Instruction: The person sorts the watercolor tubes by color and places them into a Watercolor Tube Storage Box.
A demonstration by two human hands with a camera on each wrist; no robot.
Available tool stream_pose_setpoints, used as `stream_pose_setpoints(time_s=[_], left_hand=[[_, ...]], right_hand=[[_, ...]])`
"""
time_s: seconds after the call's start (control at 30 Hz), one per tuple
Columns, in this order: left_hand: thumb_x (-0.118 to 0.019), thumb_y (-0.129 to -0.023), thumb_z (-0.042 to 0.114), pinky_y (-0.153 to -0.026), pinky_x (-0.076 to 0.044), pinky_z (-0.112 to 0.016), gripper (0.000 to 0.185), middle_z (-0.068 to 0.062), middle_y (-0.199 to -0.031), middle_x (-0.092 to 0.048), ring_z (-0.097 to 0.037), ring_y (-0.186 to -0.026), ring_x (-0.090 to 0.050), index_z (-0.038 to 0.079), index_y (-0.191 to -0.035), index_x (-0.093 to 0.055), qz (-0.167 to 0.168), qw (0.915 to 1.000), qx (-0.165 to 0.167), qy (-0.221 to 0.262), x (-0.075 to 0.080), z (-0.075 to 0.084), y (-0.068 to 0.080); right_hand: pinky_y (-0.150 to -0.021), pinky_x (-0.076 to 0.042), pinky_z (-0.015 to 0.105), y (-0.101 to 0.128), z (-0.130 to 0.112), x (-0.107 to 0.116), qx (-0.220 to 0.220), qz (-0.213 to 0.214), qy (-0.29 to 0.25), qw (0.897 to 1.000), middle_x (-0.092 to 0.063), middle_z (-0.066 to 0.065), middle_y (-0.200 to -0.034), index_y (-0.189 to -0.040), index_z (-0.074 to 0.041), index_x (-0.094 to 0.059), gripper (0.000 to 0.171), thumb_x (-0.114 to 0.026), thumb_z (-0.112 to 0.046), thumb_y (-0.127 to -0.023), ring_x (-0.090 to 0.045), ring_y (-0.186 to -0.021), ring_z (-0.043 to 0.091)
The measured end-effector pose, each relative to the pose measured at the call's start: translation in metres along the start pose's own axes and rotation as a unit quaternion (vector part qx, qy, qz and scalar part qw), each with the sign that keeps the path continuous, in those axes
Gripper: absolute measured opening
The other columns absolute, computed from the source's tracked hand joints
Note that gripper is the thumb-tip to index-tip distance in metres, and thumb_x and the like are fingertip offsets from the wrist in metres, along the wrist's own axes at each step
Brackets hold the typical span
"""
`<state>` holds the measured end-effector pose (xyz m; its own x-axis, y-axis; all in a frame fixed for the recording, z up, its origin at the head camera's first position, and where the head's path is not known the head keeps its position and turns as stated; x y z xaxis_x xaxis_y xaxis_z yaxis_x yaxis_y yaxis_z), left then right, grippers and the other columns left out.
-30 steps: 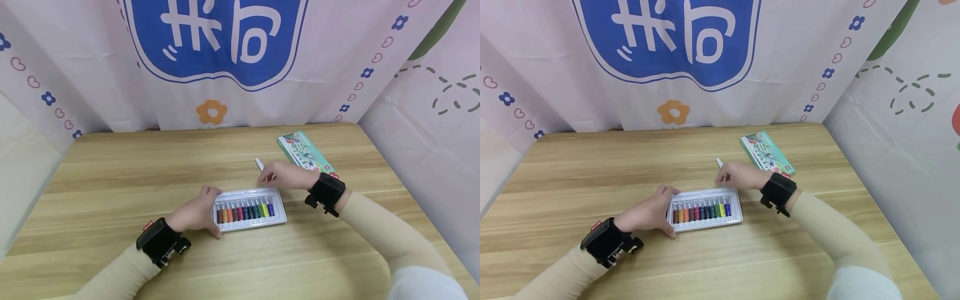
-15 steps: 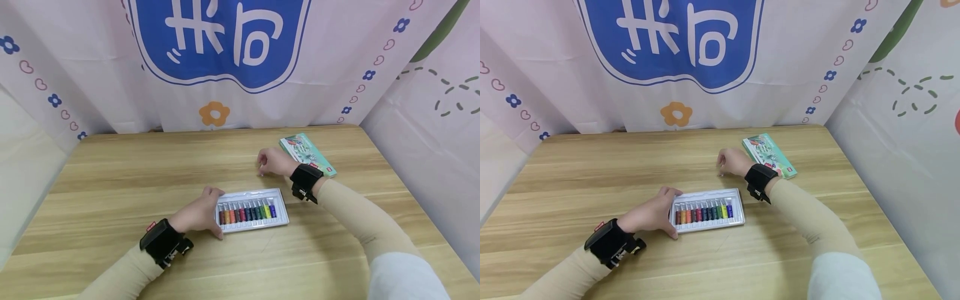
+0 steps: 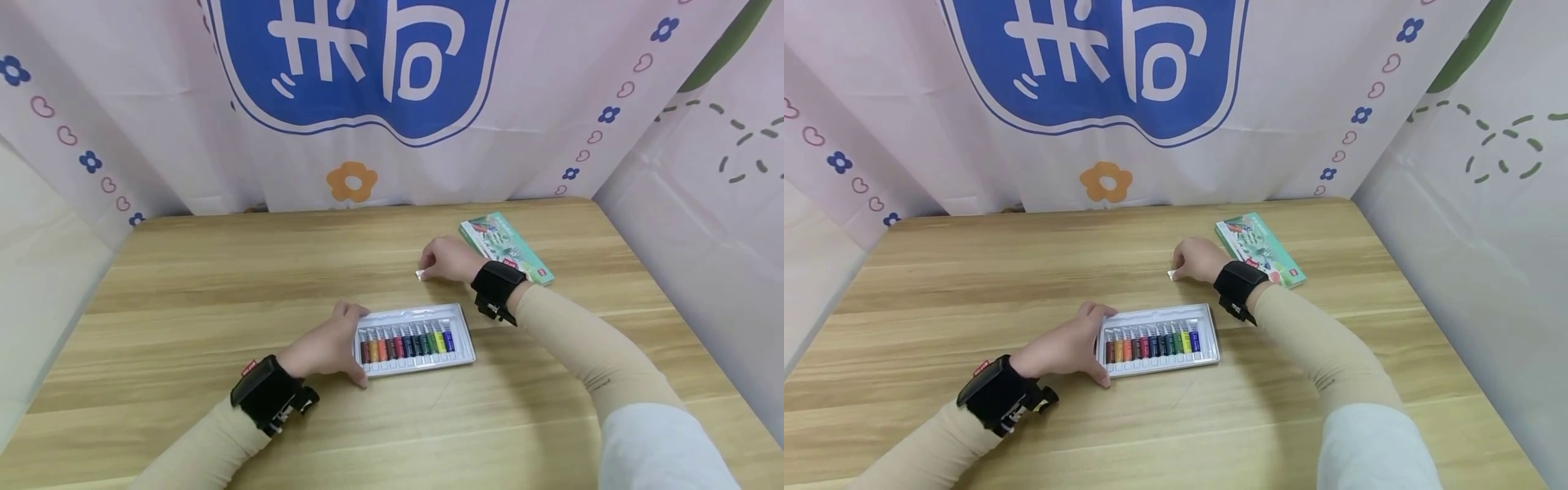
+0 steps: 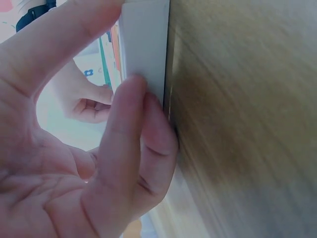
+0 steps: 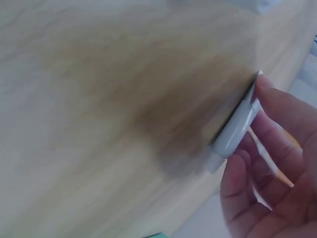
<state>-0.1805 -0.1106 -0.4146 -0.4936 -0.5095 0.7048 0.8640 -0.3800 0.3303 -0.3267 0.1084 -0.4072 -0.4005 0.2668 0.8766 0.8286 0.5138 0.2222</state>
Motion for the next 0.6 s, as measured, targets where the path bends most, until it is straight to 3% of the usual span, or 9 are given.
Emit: stream_pose_setpoints(time_s=[0.37, 0.6], left_hand=[[-0.101, -0.053, 0.010, -0.104, -0.048, -0.051, 0.118, -0.026, -0.142, -0.037, -0.040, -0.121, -0.053, -0.007, -0.150, -0.036, 0.004, 1.0000, 0.002, 0.005, -0.001, -0.003, -0.002], [-0.101, -0.052, 0.011, -0.104, -0.048, -0.052, 0.119, -0.027, -0.142, -0.037, -0.040, -0.120, -0.054, -0.008, -0.150, -0.036, 0.004, 1.0000, -0.008, 0.005, -0.001, -0.004, -0.003]], right_hand=[[-0.089, -0.054, 0.037, 0.007, 0.001, 0.001, 0.033, -0.004, 0.050, 0.998, -0.075, 0.007, -0.104, -0.107, -0.007, -0.079, 0.015, -0.077, -0.010, -0.093, -0.066, -0.096, 0.021], [-0.091, -0.055, 0.038, 0.018, 0.002, -0.001, 0.087, 0.007, 0.091, 0.992, -0.074, 0.012, -0.114, -0.117, -0.003, -0.076, 0.026, -0.076, -0.006, -0.092, -0.067, -0.101, 0.023]])
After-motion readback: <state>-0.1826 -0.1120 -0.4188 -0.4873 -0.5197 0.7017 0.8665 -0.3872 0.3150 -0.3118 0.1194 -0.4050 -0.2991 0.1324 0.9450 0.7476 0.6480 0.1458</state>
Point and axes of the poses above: each hand's wrist, its own y-axis away from the middle knuckle, its own x-axis out of the back of the hand, z = x × y, the point moved 3 cm from there along -y, towards the middle knuckle
